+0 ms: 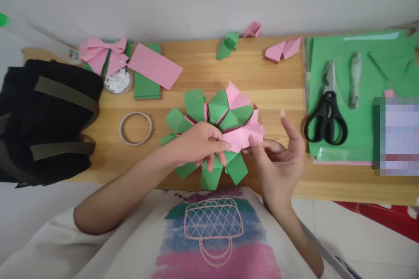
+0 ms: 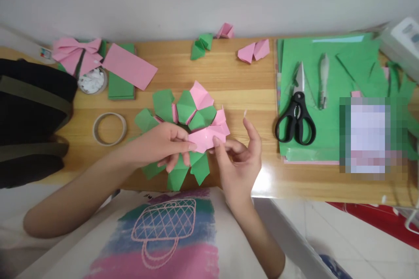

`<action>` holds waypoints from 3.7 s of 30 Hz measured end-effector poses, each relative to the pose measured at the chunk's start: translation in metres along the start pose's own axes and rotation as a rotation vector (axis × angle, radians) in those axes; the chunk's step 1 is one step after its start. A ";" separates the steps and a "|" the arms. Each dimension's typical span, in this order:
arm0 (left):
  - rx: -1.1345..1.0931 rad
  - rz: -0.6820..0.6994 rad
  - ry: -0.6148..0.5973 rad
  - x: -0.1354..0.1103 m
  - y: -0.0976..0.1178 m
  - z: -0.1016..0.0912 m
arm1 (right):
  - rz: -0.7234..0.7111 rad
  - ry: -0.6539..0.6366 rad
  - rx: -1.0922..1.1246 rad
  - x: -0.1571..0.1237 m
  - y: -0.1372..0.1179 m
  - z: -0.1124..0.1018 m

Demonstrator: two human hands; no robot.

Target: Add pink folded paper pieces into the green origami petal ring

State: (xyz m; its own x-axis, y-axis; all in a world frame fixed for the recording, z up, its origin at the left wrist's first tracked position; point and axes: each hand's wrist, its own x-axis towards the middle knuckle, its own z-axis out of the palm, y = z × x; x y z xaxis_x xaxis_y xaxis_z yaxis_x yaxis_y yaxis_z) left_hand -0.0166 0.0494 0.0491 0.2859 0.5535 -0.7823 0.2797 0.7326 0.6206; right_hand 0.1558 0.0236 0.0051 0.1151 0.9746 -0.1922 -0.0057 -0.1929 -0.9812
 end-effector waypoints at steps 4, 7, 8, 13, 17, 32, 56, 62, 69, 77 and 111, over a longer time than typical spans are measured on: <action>-0.180 0.031 -0.032 0.001 -0.005 -0.007 | -0.129 -0.015 -0.006 0.003 -0.002 0.009; -0.286 0.042 -0.065 0.002 -0.008 -0.012 | -0.228 -0.078 -0.044 0.011 -0.003 0.018; -0.311 0.044 -0.070 0.002 -0.008 -0.013 | -0.237 -0.105 -0.041 0.014 -0.003 0.020; -0.329 0.061 -0.030 0.001 -0.010 -0.014 | -0.197 -0.195 0.046 0.026 0.002 0.030; -0.275 0.060 0.027 0.001 -0.010 -0.010 | -0.178 -0.195 0.066 0.026 0.007 0.031; 0.063 0.195 0.201 -0.001 0.000 -0.003 | -0.541 0.049 -0.176 0.029 -0.016 -0.014; 0.047 0.197 -0.021 -0.002 -0.001 -0.014 | 0.198 -0.229 -0.040 0.001 -0.011 0.001; 0.050 0.195 -0.023 -0.002 -0.002 -0.015 | 0.223 -0.245 -0.059 0.002 -0.012 0.003; 0.047 0.191 -0.023 -0.002 -0.002 -0.013 | 0.252 -0.259 -0.030 0.002 -0.012 0.001; 0.050 0.201 -0.034 -0.001 -0.003 -0.014 | 0.272 -0.259 0.003 0.001 -0.013 0.003; 0.065 0.220 0.065 -0.002 -0.002 -0.007 | 0.002 -0.249 -0.371 -0.002 -0.021 -0.003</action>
State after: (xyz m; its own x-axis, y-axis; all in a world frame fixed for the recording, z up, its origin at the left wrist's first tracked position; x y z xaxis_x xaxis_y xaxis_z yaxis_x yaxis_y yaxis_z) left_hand -0.0240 0.0502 0.0490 0.2872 0.7226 -0.6287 0.2762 0.5661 0.7767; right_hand 0.1590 0.0256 0.0265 -0.1274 0.9632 -0.2365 0.3562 -0.1781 -0.9173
